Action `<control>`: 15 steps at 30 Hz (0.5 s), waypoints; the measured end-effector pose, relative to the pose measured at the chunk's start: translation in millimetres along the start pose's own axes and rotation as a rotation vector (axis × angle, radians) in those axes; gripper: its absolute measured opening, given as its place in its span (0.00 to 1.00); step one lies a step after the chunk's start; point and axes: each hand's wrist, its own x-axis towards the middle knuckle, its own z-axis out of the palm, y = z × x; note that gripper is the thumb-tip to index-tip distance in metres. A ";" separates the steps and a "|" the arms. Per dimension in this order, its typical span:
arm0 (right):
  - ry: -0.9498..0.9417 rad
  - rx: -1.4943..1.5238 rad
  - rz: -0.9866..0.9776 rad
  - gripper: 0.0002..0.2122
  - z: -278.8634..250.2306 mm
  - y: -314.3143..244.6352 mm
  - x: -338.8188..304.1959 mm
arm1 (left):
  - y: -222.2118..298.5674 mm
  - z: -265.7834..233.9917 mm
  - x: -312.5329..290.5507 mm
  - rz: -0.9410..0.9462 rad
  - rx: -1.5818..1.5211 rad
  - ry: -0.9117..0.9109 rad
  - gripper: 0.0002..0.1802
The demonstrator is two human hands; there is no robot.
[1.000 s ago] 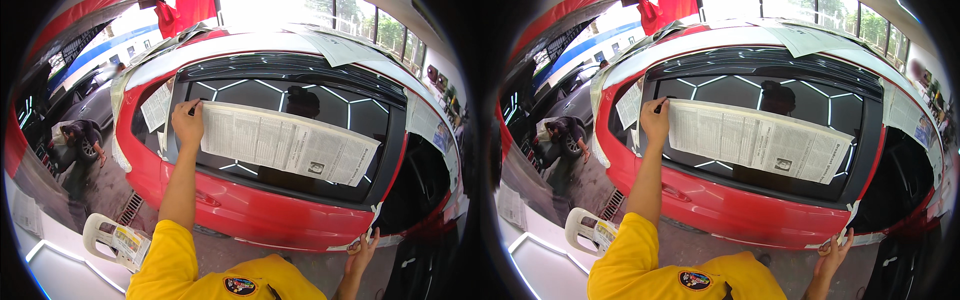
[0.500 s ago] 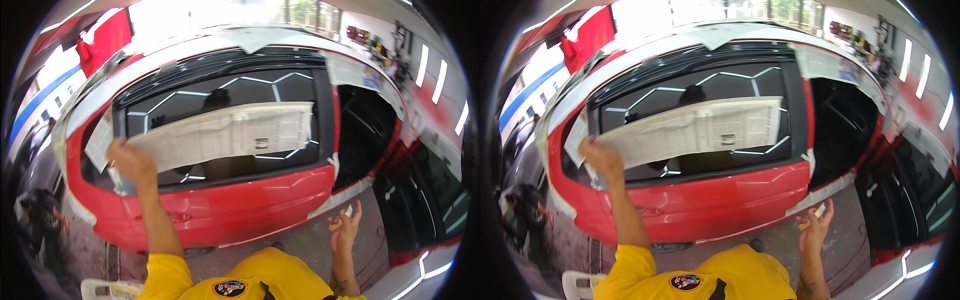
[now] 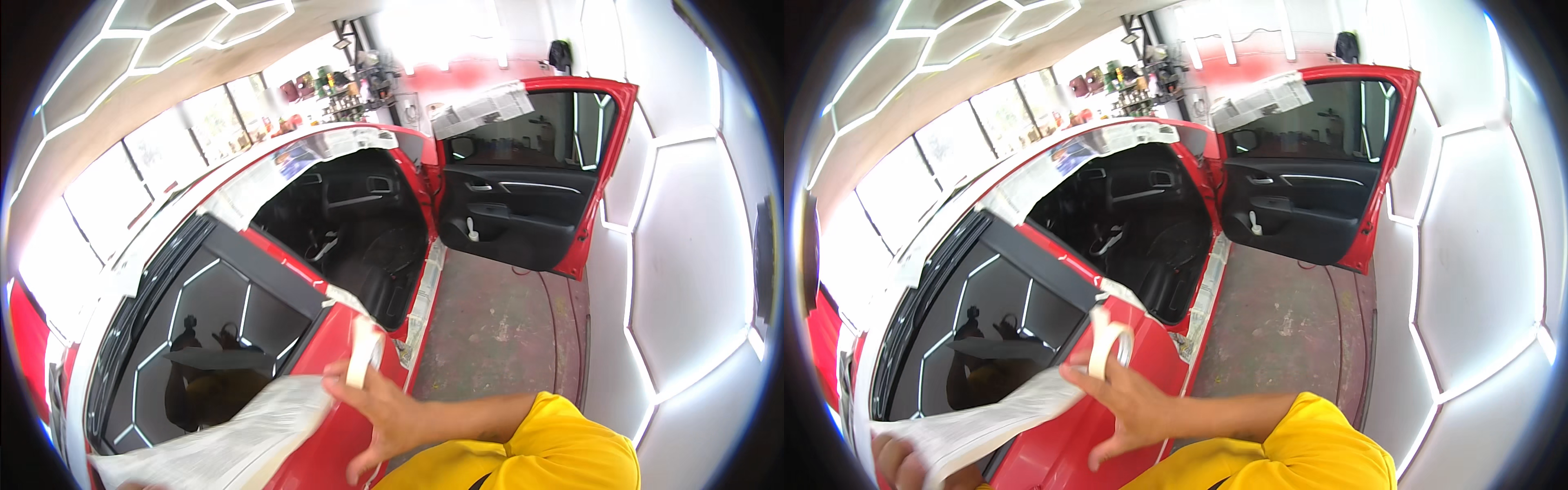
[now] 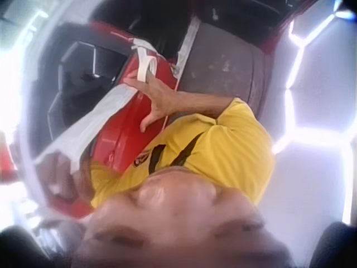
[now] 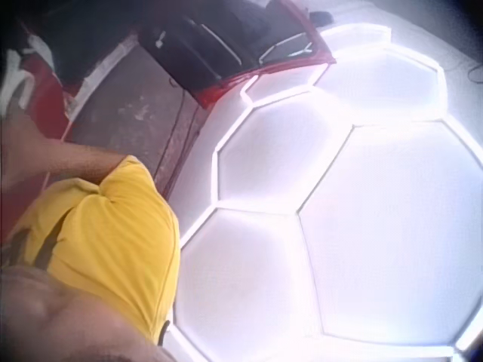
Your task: The person applies sheets of newspaper to the exterior of a red car using masking tape. They cover the rear window, the roof, and the side door panels, smoothing the paper and securing it with tape to protect the surfaces.
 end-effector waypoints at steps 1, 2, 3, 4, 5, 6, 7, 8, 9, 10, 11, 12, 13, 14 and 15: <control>-0.025 0.063 0.066 0.61 -4.9 -0.2 -11.7 | 24.6 75.5 23.2 -0.137 0.023 0.296 0.16; -0.020 0.098 0.160 0.58 -12.2 2.1 -25.0 | 33.0 58.4 49.2 -0.229 -0.267 -0.140 0.15; -0.033 0.177 0.237 0.55 -15.8 1.7 -39.4 | 35.1 94.4 62.4 -0.084 -0.232 -0.092 0.17; -0.042 0.245 0.320 0.52 -18.4 4.1 -53.5 | 36.7 133.4 73.6 0.060 -0.194 -0.032 0.25; -0.038 0.220 0.379 0.46 -18.5 14.8 -68.7 | 45.5 163.2 88.3 0.111 -0.230 -0.036 0.22; 0.020 0.112 0.469 0.40 -34.9 38.6 -88.6 | 59.2 214.2 110.9 0.129 -0.351 0.071 0.22; 0.044 0.068 0.538 0.34 -43.8 53.2 -103.4 | 72.3 237.4 129.0 0.100 -0.445 0.102 0.22; 0.120 0.098 0.557 0.28 -54.3 63.7 -116.3 | 85.9 257.2 142.5 0.067 -0.541 0.122 0.22; 0.195 0.133 0.575 0.23 -63.7 73.9 -128.4 | 95.9 275.6 156.9 0.034 -0.640 0.134 0.22; 0.266 0.171 0.583 0.17 -76.2 83.6 -137.5 | 99.7 290.9 175.3 0.038 -0.668 0.163 0.24; 0.239 0.095 0.683 0.15 -100.7 91.9 -147.6 | 97.2 306.6 198.5 0.050 -0.639 0.225 0.24; 0.210 0.025 0.785 0.13 -127.9 97.6 -161.8 | 93.8 322.6 219.9 0.058 -0.610 0.283 0.24; 0.177 -0.038 0.894 0.11 -153.5 97.7 -173.5 | 90.7 337.0 237.5 0.058 -0.586 0.334 0.24; 0.229 0.059 0.956 0.11 -187.1 89.8 -173.9 | 85.6 349.8 251.2 -0.017 -0.578 0.359 0.23; 0.267 -0.038 0.961 0.11 -212.5 92.5 -186.5 | 75.5 359.4 267.6 -0.100 -0.594 0.349 0.23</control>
